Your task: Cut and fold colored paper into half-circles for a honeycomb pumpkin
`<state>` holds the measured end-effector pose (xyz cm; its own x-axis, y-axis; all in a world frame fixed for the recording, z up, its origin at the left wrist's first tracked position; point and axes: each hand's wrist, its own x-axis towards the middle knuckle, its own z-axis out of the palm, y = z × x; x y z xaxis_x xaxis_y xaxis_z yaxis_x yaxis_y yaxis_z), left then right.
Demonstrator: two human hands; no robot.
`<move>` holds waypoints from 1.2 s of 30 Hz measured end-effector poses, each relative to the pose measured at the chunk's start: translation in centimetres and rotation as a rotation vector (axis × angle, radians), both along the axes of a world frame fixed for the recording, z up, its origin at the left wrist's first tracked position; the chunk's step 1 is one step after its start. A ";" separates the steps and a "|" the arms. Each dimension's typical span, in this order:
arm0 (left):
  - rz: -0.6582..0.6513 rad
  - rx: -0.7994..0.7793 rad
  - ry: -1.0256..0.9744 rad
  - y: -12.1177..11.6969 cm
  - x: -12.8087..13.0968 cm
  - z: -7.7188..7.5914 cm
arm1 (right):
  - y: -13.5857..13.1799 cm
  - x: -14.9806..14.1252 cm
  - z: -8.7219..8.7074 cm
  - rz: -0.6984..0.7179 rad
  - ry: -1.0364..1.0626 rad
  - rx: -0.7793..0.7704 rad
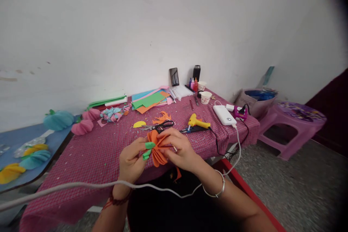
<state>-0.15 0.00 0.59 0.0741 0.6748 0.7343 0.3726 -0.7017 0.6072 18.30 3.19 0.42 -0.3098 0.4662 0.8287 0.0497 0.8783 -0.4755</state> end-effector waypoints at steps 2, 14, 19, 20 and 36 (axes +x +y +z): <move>-0.034 0.019 0.017 0.0 -0.1 0.1 | 0.0 0.0 0.0 0.016 0.004 0.006; -0.189 0.104 0.226 -0.1 -0.6 1.0 | 0.5 0.7 -0.1 0.071 -0.053 0.021; -0.058 0.138 0.141 0.2 -0.9 0.2 | 0.4 0.2 -0.4 -0.109 -0.012 0.036; -0.050 0.135 0.128 0.3 -1.0 0.0 | 0.4 0.1 -0.4 -0.135 0.009 0.027; -0.129 -0.264 0.089 1.3 -1.9 -0.6 | 1.8 0.1 -1.1 0.161 0.159 -0.430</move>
